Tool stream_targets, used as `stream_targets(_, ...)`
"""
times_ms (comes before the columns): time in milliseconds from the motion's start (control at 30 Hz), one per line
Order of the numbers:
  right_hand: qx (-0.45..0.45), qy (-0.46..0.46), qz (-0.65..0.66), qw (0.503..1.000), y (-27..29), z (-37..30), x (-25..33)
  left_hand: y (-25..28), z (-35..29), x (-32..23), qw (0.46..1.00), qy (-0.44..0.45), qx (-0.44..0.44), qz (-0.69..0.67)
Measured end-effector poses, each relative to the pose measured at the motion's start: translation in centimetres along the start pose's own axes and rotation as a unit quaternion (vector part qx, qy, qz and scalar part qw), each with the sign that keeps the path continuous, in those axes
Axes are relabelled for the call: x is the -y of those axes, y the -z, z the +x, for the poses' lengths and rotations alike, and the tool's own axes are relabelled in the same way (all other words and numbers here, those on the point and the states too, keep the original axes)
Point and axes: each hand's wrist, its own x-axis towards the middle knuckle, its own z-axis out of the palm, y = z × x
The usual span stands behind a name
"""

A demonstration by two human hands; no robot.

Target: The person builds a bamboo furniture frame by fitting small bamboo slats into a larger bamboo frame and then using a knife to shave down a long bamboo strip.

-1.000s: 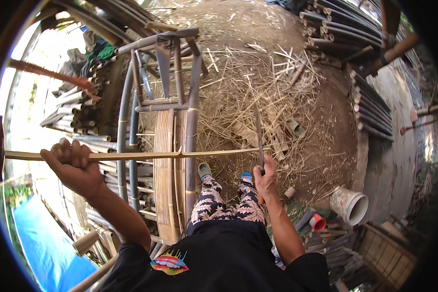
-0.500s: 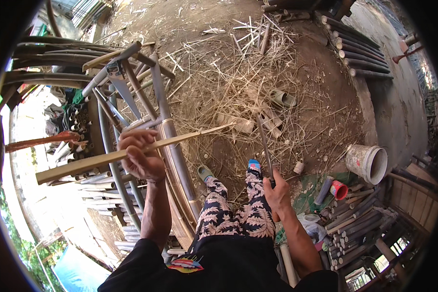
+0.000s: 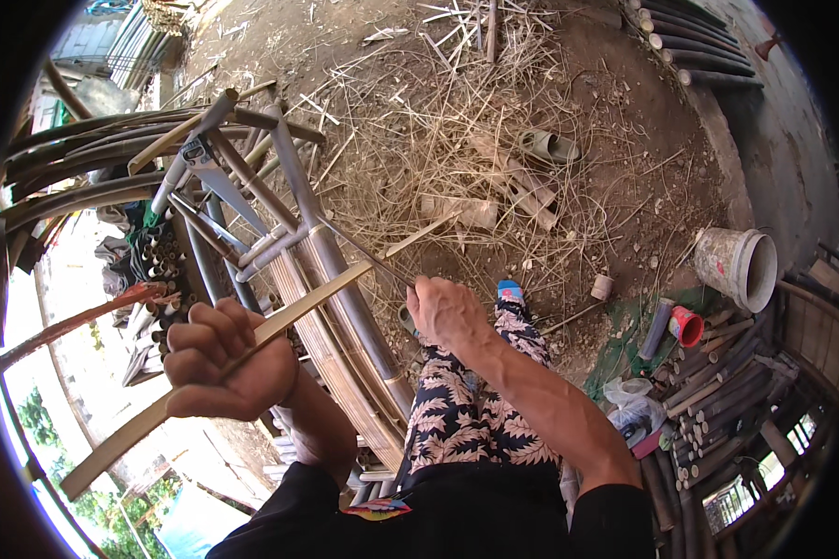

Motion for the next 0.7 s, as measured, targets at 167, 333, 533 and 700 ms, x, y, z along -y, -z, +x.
stream_targets(167,-0.043,0.111,0.076,0.990,0.2,-0.9,4.1,0.4,0.2,0.0,1.000,0.013,0.010,-0.024)
stream_targets(333,0.124,-0.161,-0.040,0.978,-4.0,1.6,-6.1,1.3,0.4,-0.4,0.999,0.014,0.026,-0.040)
stream_targets(533,0.031,-0.206,-0.039,0.977,-5.7,0.4,-13.6,2.4,-1.6,4.2,0.997,0.068,0.045,0.016)
stream_targets(700,0.101,-0.183,-0.065,0.976,-11.6,4.4,-21.5,5.0,-6.3,9.8,0.994,0.098,0.041,-0.005)
